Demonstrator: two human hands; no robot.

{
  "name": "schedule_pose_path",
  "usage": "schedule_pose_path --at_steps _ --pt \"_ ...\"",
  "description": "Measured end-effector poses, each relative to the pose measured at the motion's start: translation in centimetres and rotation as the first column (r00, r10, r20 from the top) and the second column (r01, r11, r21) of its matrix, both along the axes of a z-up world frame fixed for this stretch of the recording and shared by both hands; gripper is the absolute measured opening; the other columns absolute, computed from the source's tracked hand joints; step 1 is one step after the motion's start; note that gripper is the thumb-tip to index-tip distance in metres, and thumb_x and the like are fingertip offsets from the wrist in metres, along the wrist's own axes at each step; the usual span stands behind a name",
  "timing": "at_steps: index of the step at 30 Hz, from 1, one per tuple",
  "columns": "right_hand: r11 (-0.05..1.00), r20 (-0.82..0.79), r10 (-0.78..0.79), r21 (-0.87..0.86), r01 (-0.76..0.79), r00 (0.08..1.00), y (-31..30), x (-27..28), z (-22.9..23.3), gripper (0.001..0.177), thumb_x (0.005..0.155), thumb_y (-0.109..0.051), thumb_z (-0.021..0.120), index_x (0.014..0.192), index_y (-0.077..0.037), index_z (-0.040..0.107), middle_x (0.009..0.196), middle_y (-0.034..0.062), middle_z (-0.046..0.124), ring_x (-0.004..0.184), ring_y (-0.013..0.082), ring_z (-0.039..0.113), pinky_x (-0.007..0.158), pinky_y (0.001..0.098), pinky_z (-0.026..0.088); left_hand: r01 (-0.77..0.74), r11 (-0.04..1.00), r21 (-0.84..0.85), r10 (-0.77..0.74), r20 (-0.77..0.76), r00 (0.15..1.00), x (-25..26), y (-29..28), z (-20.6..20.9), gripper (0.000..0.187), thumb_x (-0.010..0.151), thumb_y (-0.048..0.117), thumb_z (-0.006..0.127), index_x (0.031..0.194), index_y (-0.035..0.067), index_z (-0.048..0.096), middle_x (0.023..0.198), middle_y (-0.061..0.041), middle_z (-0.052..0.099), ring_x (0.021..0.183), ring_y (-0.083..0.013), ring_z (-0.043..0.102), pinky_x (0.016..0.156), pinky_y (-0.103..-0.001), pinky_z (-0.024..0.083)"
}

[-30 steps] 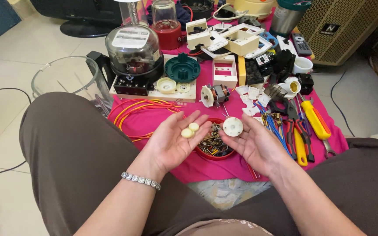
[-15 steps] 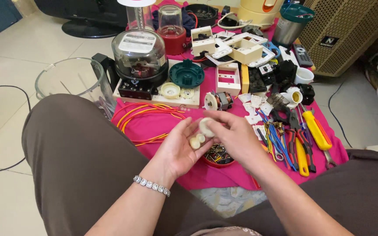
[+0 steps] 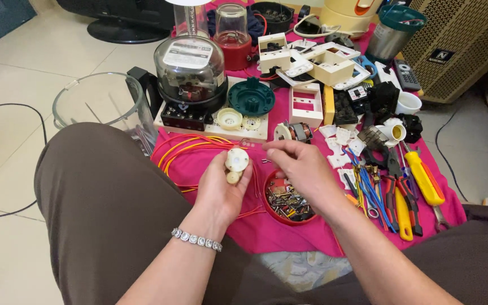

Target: The person sits on the floor and assembles small white plastic components, likely parts of a fan or motor, using a screwdriver. They pick up screws from a red bowl, insert them into the plastic parts, and tighten them. The workspace is cluttered with various tools and electronic parts.

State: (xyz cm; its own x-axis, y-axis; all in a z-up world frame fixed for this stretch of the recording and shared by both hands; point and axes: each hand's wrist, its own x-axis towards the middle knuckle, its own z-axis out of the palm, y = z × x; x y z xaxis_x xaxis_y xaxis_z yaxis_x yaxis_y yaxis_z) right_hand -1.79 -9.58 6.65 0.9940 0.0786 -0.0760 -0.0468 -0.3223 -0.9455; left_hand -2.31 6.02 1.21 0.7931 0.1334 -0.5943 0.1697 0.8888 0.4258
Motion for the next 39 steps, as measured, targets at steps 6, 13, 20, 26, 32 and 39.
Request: schedule_pose_path --at_steps 6,13,20,26,32,39 --pt "0.997 -0.047 0.068 0.045 -0.066 0.997 1.9 2.1 -1.9 0.03 0.089 -0.018 0.073 0.116 -0.005 0.078 0.087 0.0121 0.075 0.074 0.0135 0.065 0.064 0.0272 0.063 0.026 0.999 -0.03 -0.025 0.007 1.0 0.7 -0.5 1.8 0.04 0.101 0.028 0.06 0.133 0.005 0.056 0.12 -0.004 0.058 0.108 -0.0166 0.063 0.095 -0.03 0.059" --pt "0.995 -0.035 0.092 0.044 -0.09 0.995 3.1 4.5 -2.5 0.036 0.086 -0.02 0.076 0.118 -0.003 0.075 0.093 0.0143 0.075 0.074 0.0133 0.067 0.063 0.0269 0.063 -0.103 0.993 0.06 0.102 0.034 0.994 7.0 2.4 -0.5 0.039 0.1 0.024 0.065 0.132 0.004 0.054 0.126 -0.012 0.055 0.113 -0.0239 0.062 0.096 -0.038 0.062" --pt "0.998 -0.061 0.055 0.032 -0.053 0.997 2.6 5.3 -3.5 0.028 0.087 -0.015 0.073 0.113 -0.004 0.078 0.086 0.0136 0.075 0.073 0.0147 0.068 0.061 0.0262 0.063 -0.22 0.914 0.341 0.209 0.067 0.976 13.7 4.2 -3.4 0.035 0.087 0.02 0.08 0.113 0.001 0.066 0.1 -0.012 0.061 0.085 -0.0214 0.068 0.076 -0.031 0.066" --pt "0.97 0.089 0.068 -0.238 -0.045 0.994 3.3 9.0 -4.4 0.024 0.087 -0.025 0.073 0.108 -0.018 0.081 0.086 0.0094 0.078 0.084 0.0219 0.074 0.071 0.0362 0.063 -0.226 0.947 0.228 0.214 0.075 0.974 12.8 3.9 -2.3 0.031 0.088 0.019 0.078 0.107 0.001 0.062 0.093 -0.01 0.059 0.079 -0.0204 0.069 0.074 -0.03 0.067" --pt "0.801 0.134 0.223 -0.59 -0.103 0.966 5.8 11.8 -5.7 0.035 0.085 -0.038 0.069 0.12 -0.037 0.075 0.092 -0.0018 0.077 0.103 0.0267 0.072 0.091 0.0459 0.058 -0.221 0.97 0.1 0.217 0.05 0.975 10.2 4.0 -0.8 0.041 0.088 0.026 0.077 0.115 0.004 0.055 0.106 -0.007 0.056 0.096 -0.0169 0.061 0.091 -0.028 0.059" --pt "0.792 0.159 0.25 -0.601 -0.107 0.955 6.1 11.7 -6.2 0.029 0.086 -0.032 0.068 0.114 -0.034 0.078 0.103 0.0023 0.072 0.109 0.0312 0.069 0.094 0.05 0.056 -0.194 0.863 0.466 0.214 0.009 0.977 10.6 3.7 -2.8 0.038 0.082 0.02 0.084 0.112 -0.002 0.073 0.097 -0.016 0.065 0.081 -0.0203 0.068 0.075 -0.031 0.067"
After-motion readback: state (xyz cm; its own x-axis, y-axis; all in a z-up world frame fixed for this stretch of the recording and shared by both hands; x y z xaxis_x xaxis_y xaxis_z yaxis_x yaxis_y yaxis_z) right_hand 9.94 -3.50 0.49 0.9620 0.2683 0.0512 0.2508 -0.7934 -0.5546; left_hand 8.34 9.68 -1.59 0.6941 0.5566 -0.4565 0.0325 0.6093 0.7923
